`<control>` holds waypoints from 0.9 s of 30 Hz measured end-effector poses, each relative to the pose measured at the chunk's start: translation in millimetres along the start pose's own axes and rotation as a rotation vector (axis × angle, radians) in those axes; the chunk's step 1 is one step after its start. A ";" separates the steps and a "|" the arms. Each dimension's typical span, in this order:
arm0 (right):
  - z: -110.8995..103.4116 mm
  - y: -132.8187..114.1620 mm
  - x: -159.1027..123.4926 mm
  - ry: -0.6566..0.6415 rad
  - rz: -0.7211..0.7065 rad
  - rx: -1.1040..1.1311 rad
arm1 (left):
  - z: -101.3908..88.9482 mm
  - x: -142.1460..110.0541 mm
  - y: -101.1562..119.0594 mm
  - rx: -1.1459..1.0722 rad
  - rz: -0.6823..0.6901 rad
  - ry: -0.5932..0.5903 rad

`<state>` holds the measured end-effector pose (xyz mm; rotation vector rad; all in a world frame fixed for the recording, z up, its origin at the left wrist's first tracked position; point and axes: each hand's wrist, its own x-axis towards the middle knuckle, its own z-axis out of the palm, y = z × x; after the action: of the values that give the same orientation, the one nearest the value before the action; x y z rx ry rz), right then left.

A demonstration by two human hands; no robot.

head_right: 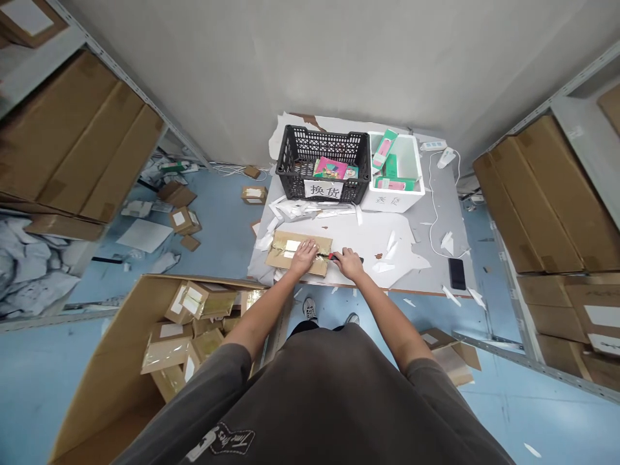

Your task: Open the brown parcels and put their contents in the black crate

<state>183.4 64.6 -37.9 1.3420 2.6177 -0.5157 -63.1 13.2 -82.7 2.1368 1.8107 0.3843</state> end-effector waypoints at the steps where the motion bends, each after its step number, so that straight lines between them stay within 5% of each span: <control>1: 0.2 3.6 -1.9 0.005 -0.007 0.019 | 0.2 0.0 -0.2 0.001 -0.002 0.005; 5: 11.8 36.7 -28.5 0.068 0.044 0.217 | 1.0 -0.3 -1.5 -0.013 -0.023 0.014; 9: 38.4 65.6 -57.8 0.214 0.337 0.683 | 1.8 2.7 7.8 -0.034 -0.077 0.037; 16: 65.4 64.6 -48.1 0.405 0.670 1.311 | 9.2 31.8 69.2 0.020 -0.353 -0.004; 21: 84.1 116.9 -39.4 0.454 0.867 1.240 | 9.1 44.6 82.5 0.011 -0.384 0.009; 27: 141.9 201.9 -54.9 0.339 0.991 0.735 | -13.1 3.5 35.6 0.078 -0.287 -0.036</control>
<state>376.4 79.4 -200.5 2.8456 1.5569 -1.1537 -35.7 12.1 -56.4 1.8788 2.1028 0.2070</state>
